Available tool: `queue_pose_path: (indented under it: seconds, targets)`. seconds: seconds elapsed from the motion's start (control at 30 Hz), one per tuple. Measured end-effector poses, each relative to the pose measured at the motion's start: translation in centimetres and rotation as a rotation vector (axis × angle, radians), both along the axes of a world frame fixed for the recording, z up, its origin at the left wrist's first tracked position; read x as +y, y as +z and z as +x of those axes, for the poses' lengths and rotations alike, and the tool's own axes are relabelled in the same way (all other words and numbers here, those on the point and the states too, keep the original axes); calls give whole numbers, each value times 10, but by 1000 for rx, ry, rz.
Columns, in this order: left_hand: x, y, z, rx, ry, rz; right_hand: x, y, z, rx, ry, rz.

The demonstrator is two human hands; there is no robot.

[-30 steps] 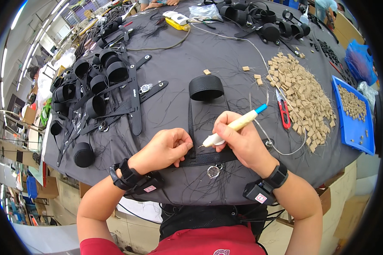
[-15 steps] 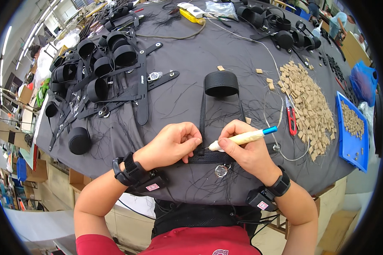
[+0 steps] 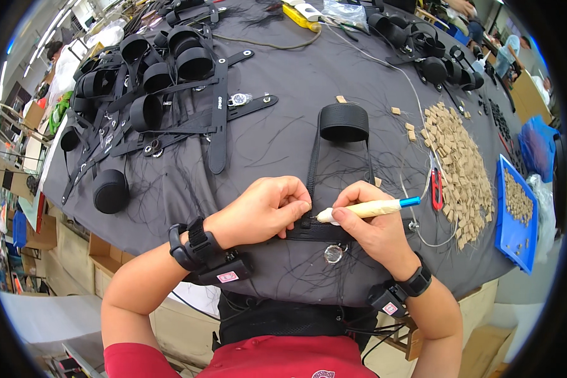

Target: The person uses a red utility knife to trim excess black threads from a circular black foam pad. They then use a white glue pen to apply adhesive to the edges of the pad and attach it to a black nylon strap. The person repeats this process on multiple harness components laid out on a large table.

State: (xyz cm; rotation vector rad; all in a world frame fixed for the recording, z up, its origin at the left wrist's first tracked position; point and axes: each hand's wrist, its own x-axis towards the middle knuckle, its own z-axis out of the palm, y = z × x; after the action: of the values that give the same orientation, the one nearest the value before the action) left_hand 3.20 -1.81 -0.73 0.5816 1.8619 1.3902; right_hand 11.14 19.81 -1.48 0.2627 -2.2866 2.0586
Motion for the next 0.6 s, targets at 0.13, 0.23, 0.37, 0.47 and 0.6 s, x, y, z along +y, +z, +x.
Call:
queue_pose_path:
  seconds: [0.13, 0.23, 0.37, 0.47, 0.6]
  targets:
    - [0, 1, 0, -3, 5, -3, -1, 1, 0, 23, -5, 33]
    - [0, 1, 0, 0, -4, 0, -1, 1, -1, 35, -5, 53]
    - [0, 0, -1, -15, -4, 12, -1, 1, 0, 9, -4, 57]
    - [0, 0, -1, -9, -7, 1, -1, 2, 0, 12, -4, 60]
    - [0, 0, 0, -5, -5, 16, -1, 3, 1, 5, -10, 44]
